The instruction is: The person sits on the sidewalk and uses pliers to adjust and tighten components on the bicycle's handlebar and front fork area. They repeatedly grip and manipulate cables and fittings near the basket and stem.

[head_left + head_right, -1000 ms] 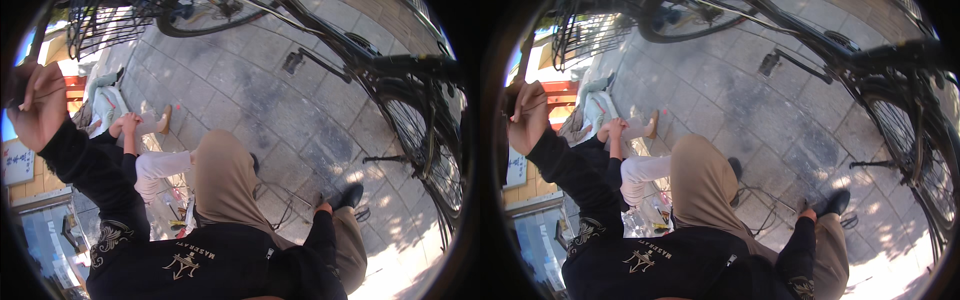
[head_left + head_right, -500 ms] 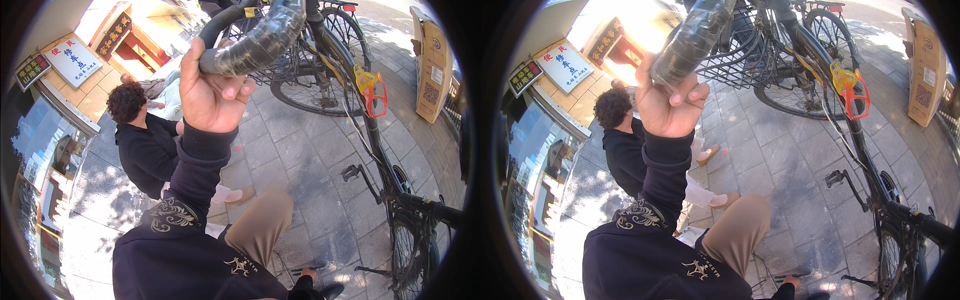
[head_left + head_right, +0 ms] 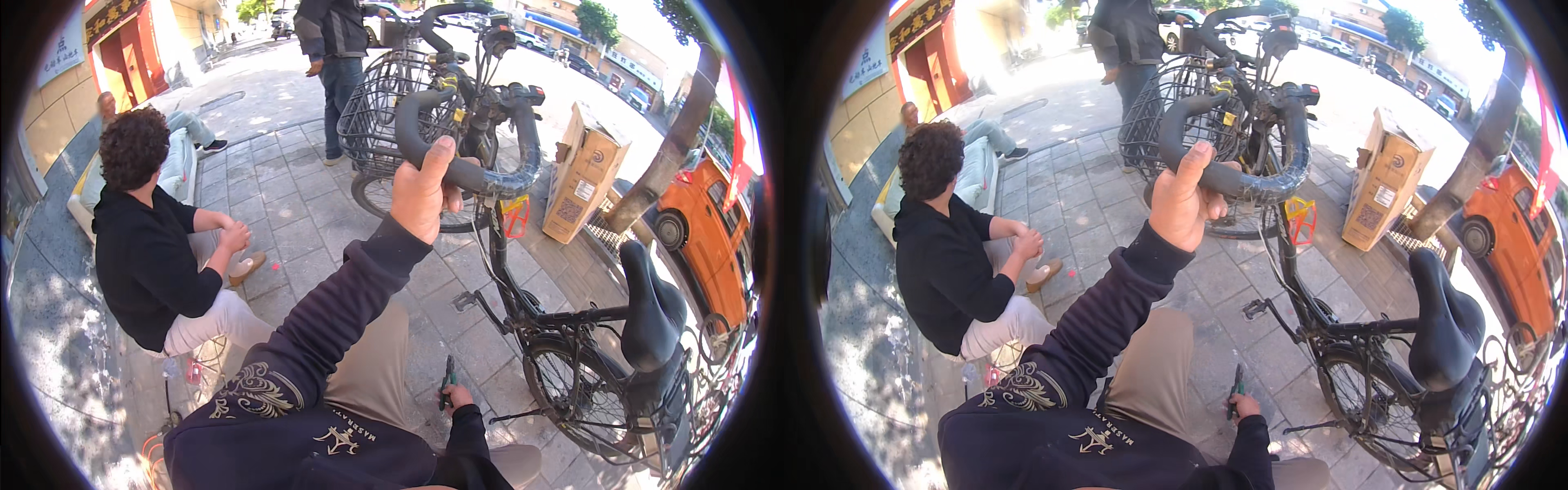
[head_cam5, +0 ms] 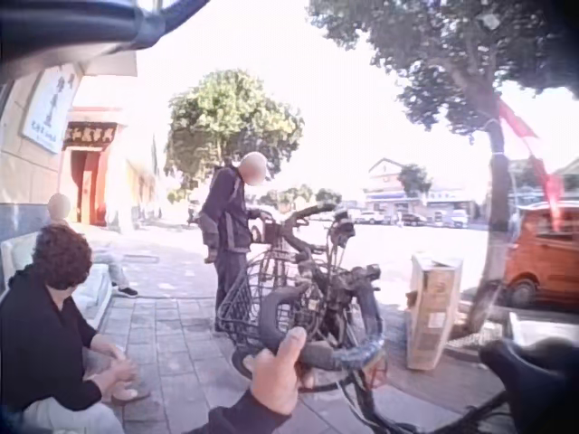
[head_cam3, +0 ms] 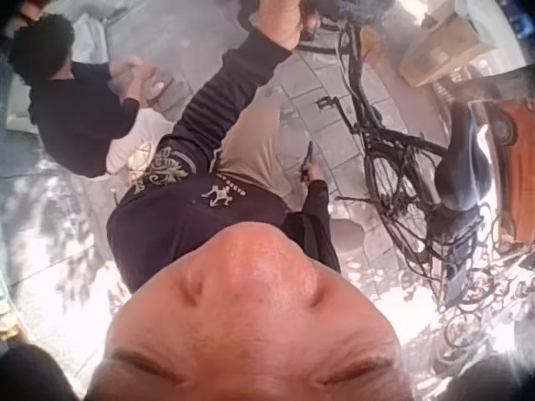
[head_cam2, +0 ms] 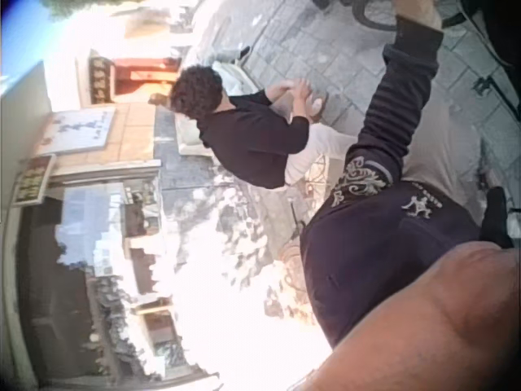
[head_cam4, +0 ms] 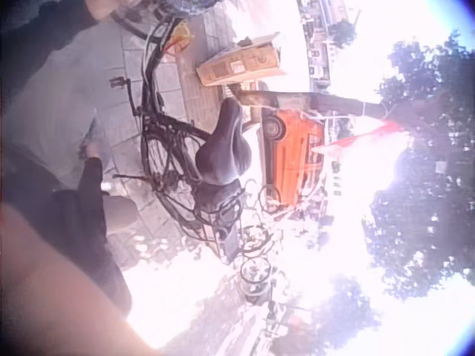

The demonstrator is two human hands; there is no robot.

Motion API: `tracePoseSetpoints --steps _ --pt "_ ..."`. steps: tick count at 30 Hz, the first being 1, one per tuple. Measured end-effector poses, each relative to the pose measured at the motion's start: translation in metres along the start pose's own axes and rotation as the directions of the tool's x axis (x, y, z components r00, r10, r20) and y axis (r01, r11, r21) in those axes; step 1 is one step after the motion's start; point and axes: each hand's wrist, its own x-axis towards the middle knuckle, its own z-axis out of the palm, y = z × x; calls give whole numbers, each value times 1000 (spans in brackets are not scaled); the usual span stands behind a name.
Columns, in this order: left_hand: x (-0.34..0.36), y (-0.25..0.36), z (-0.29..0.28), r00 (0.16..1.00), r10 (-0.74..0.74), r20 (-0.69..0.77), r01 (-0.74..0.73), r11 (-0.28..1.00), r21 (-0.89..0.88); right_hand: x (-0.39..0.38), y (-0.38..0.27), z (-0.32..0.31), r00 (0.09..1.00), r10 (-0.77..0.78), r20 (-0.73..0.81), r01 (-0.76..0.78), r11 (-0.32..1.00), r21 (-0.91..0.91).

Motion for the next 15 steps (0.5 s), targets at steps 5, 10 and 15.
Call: tracePoseSetpoints --steps 5,10,15 --pt "-2 -15 24 997 -70 41 73 993 -92 -54 -37 3 955 -293 -43 296 934 200" --pt "-9 -17 19 995 -98 4 98 992 -80 -152 -93 45 795 -578 -185 606 738 298" --pt "-6 -7 13 986 -168 8 168 984 -52 -235 -155 55 675 -737 -17 660 594 460"
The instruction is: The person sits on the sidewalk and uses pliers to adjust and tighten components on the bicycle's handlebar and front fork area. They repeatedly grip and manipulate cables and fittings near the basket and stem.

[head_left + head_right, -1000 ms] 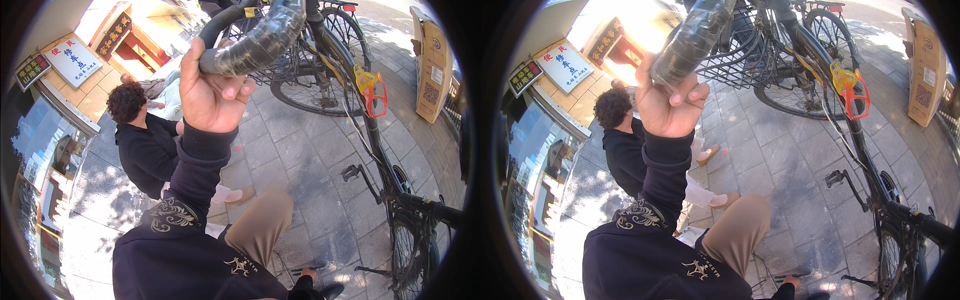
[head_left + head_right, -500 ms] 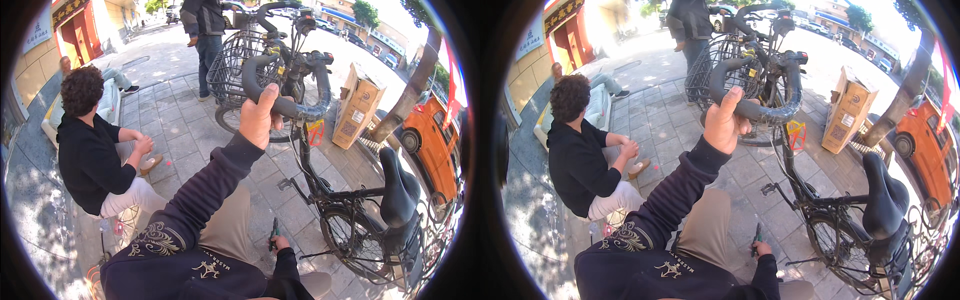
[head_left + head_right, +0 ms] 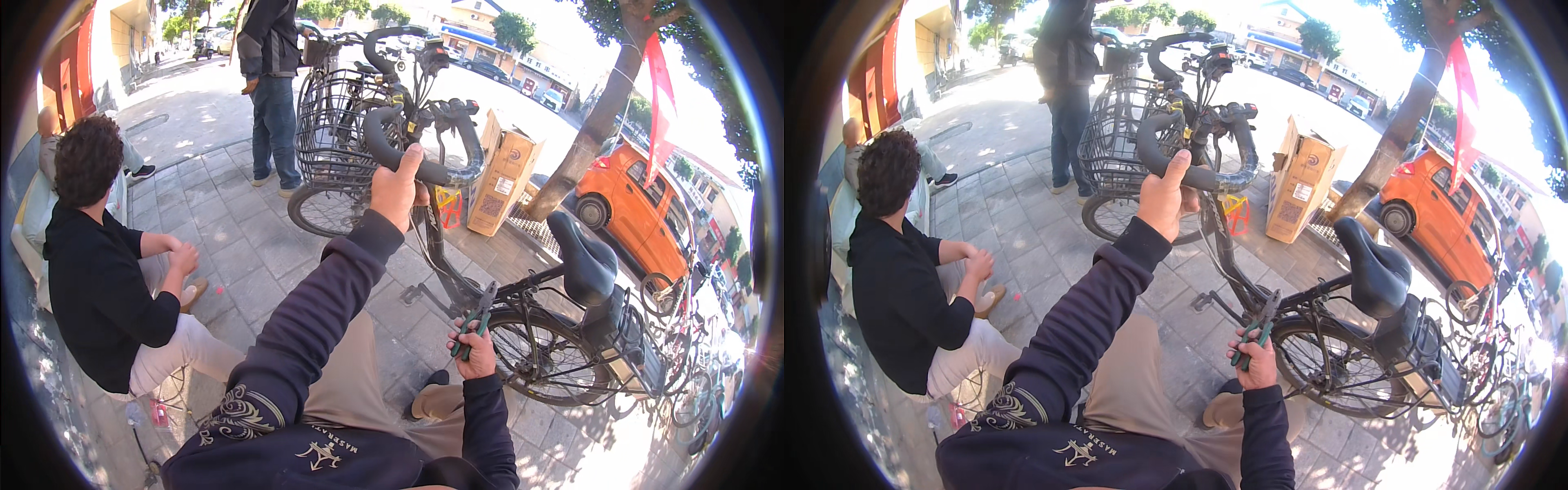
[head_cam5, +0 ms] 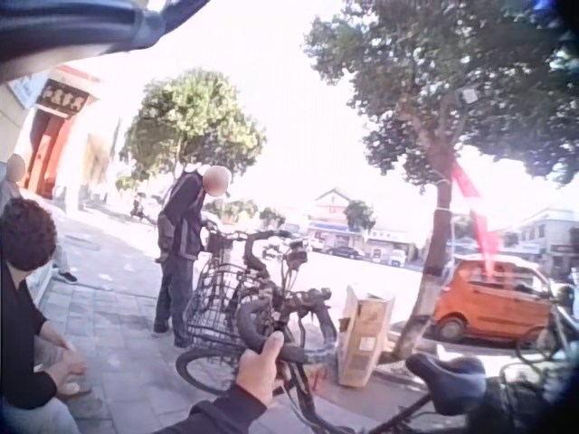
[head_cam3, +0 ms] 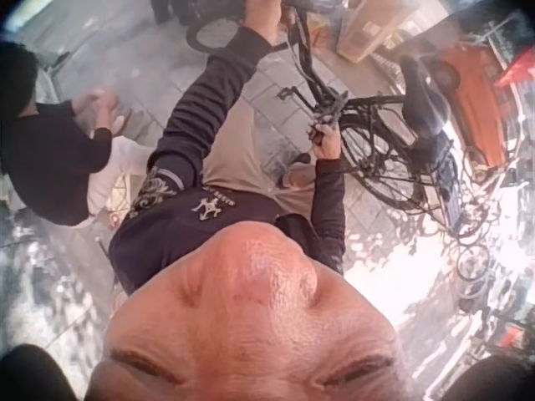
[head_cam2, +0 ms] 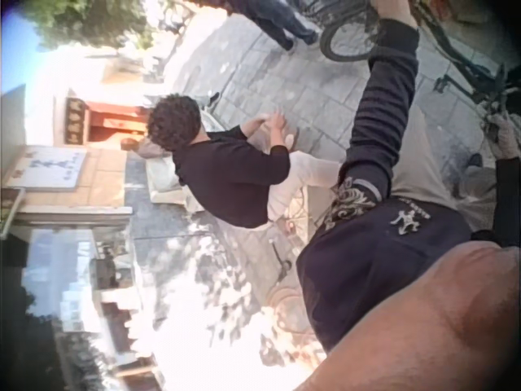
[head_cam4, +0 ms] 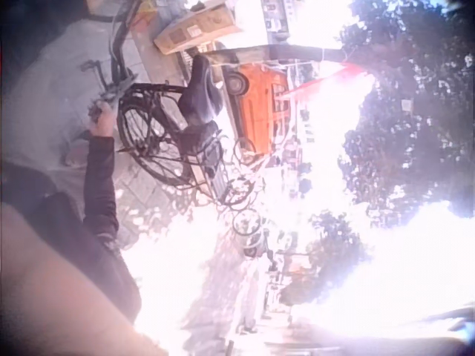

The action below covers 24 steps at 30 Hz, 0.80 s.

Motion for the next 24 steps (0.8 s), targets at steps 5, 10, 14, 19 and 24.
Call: tracePoseSetpoints --steps 5,10,14,19,24 --pt "-5 18 -13 997 -70 19 68 994 80 17 -96 53 934 -285 216 331 918 -220" --pt "-6 47 -41 998 -54 -32 61 965 254 59 -192 119 760 -510 402 625 404 -668" --pt "35 68 -64 952 298 -66 -236 854 463 94 -242 186 468 -542 698 714 -233 -660" --pt "111 94 -56 929 338 148 -354 699 622 121 -287 276 309 -260 915 445 -811 -380" --pt "168 91 -55 969 -145 201 19 853 521 172 -303 356 733 -24 680 485 -682 -547"
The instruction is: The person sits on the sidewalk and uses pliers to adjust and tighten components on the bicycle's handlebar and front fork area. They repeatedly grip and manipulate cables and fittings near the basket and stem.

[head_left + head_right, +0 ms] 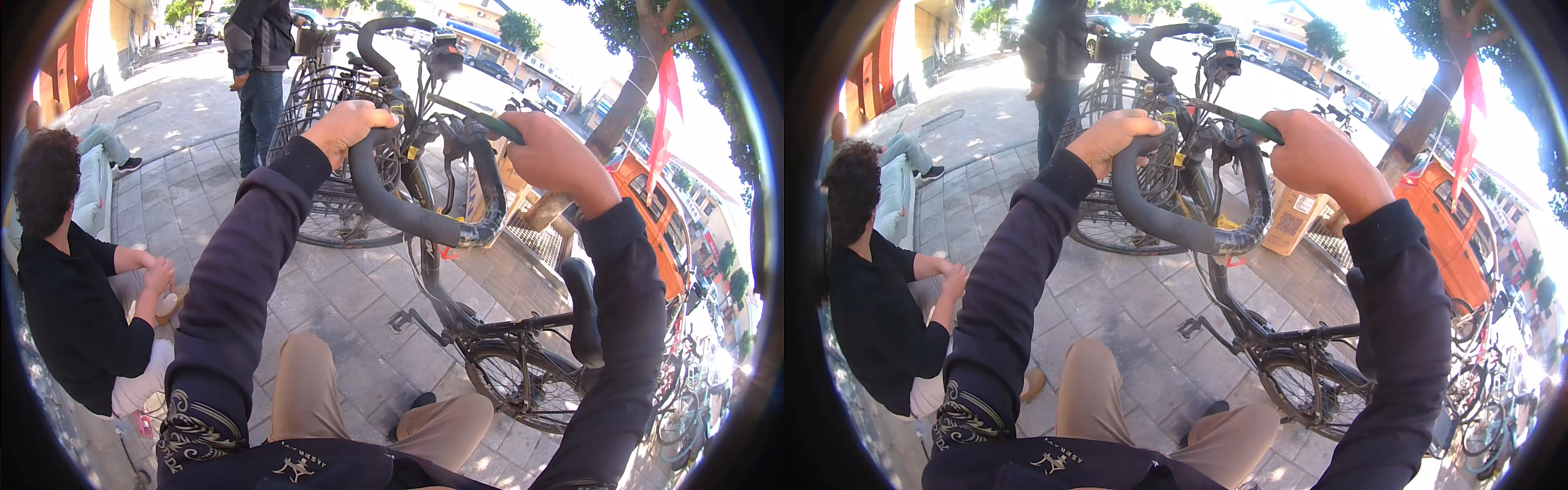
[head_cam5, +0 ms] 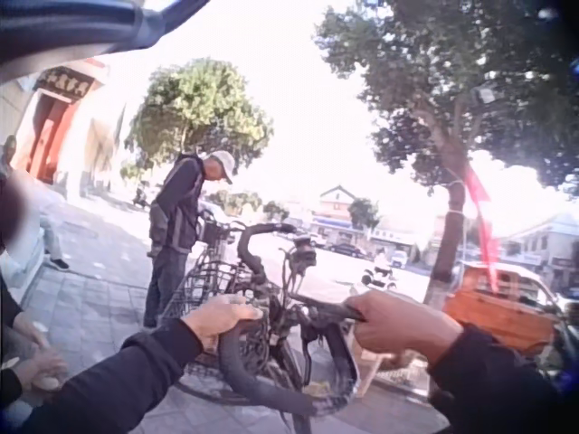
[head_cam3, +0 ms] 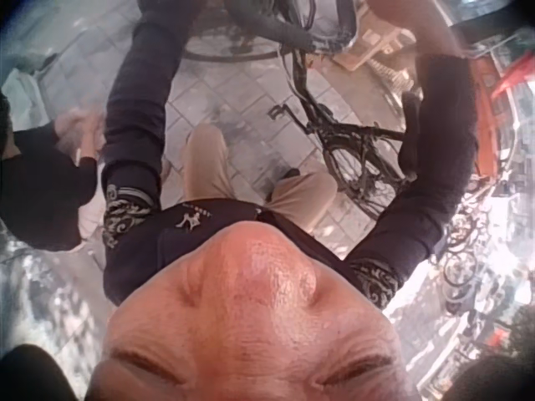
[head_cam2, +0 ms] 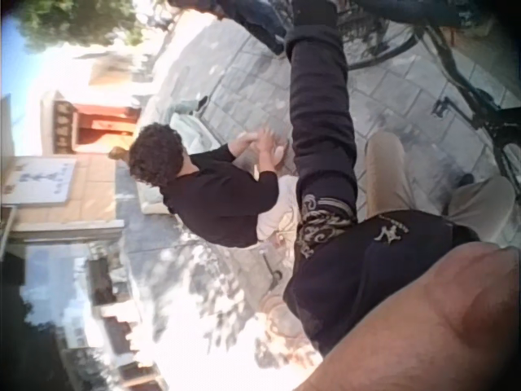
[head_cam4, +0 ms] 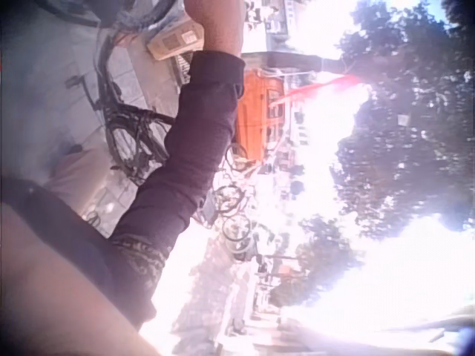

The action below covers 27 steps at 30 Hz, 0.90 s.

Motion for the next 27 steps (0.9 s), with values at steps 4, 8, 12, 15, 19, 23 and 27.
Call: tracePoseSetpoints --steps 4,8,12,15,19,23,27 --pt "11 -10 3 984 -94 151 146 911 -385 36 -30 -22 890 232 393 -342 909 239" --pt "24 -35 -1 989 -41 140 119 787 -606 55 -33 -27 837 258 482 -414 876 249" --pt "30 -52 1 984 112 137 -19 837 -546 65 -33 -37 773 279 569 -507 812 291" --pt "32 -55 -4 973 142 180 -21 836 -549 72 -51 -37 790 316 526 -462 871 170" --pt "28 -56 -4 978 144 150 -33 822 -569 82 -63 -24 901 233 367 -154 961 -231" --pt "28 -56 -3 978 133 159 -20 824 -566 77 -51 -10 977 19 213 87 875 -477" --pt "28 -55 -2 978 128 162 -13 821 -571 75 -31 -3 947 -312 71 276 683 -676"
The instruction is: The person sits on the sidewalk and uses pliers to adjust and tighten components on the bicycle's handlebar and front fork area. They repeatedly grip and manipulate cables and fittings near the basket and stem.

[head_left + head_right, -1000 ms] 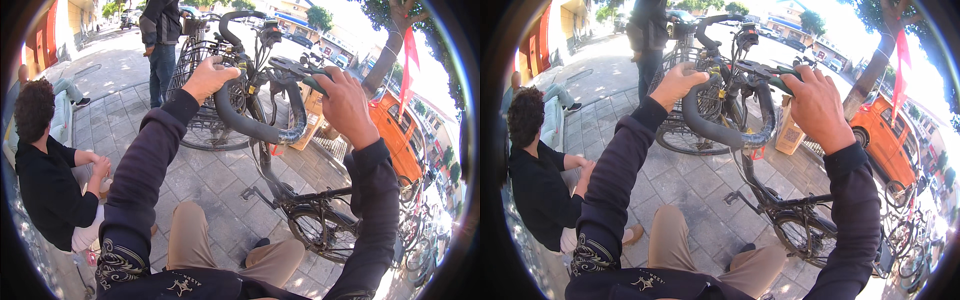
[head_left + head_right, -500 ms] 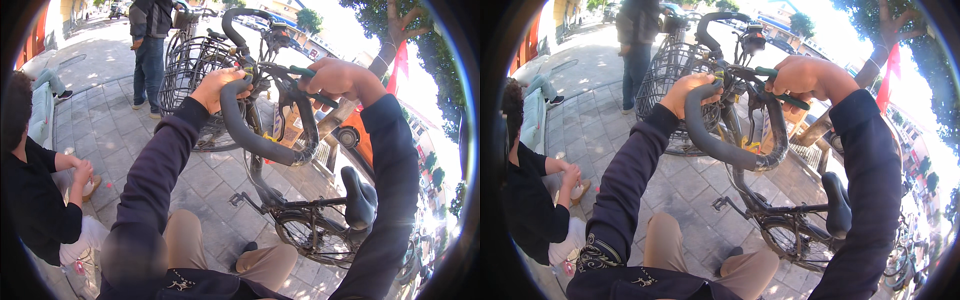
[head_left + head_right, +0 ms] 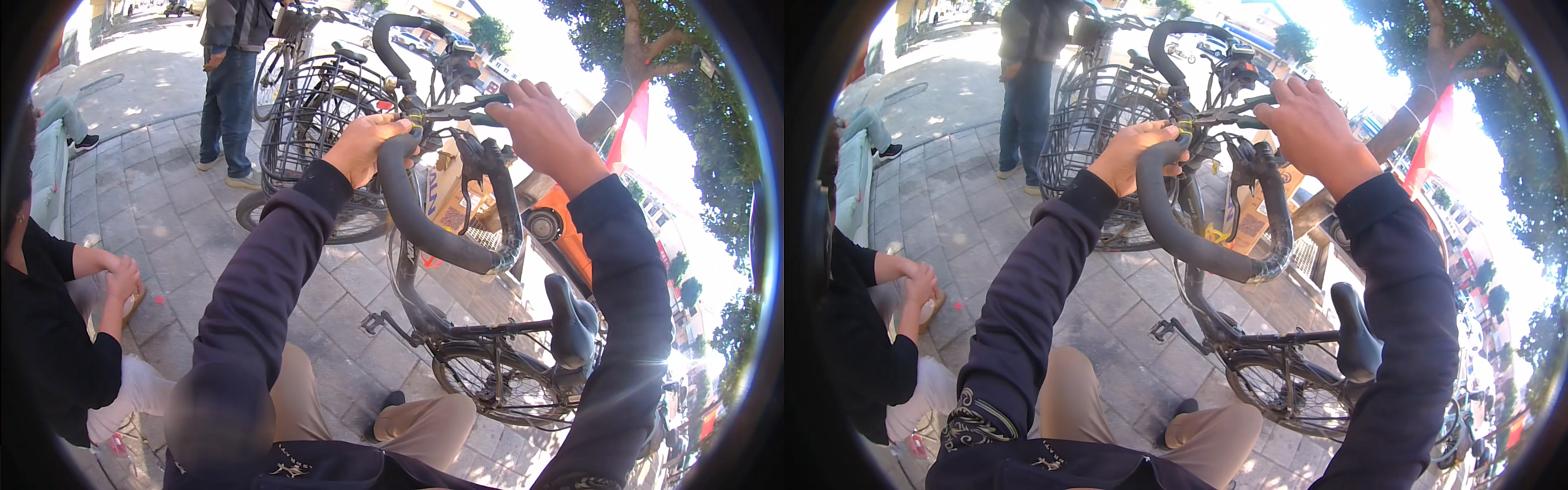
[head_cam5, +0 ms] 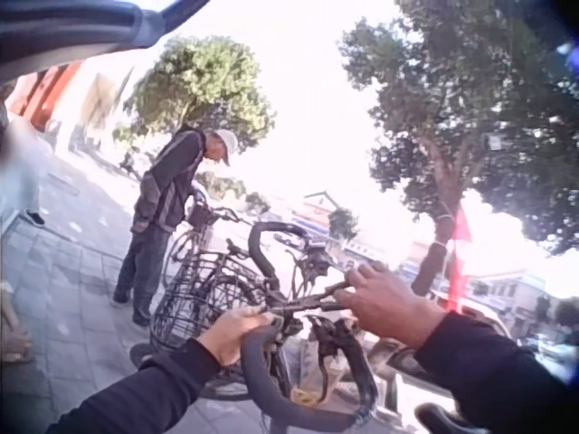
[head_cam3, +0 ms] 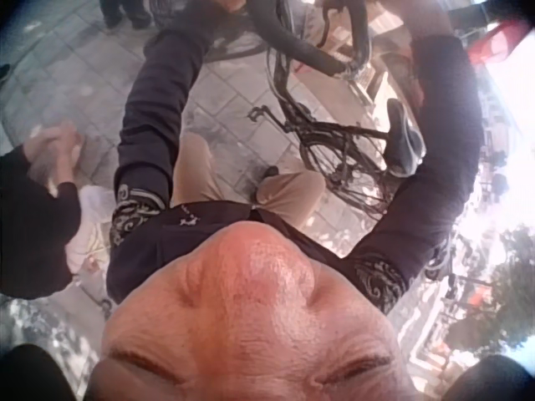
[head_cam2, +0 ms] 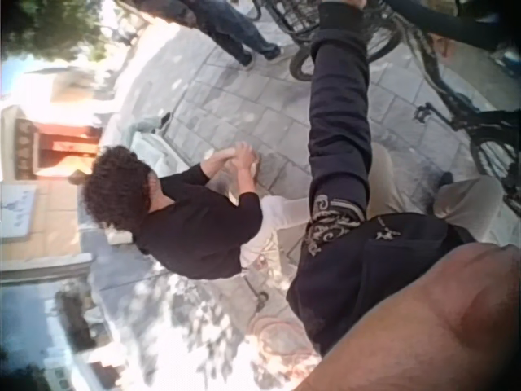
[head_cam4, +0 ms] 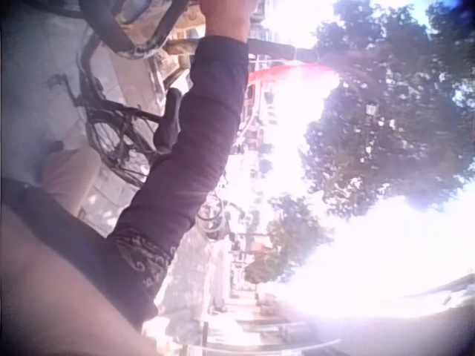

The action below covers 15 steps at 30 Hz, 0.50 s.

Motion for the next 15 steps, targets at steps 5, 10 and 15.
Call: tracePoseSetpoints --steps 5,10,15 --pt "-3 2 3 1000 1 -8 -1 1000 16 5 18 13 978 -145 -151 127 985 -121" --pt "-4 2 1 1000 7 -11 -7 1000 17 12 25 17 960 -215 -177 184 967 -175" --pt "-3 1 1 1000 -2 -9 2 1000 11 14 30 23 943 -246 -222 205 960 -191"
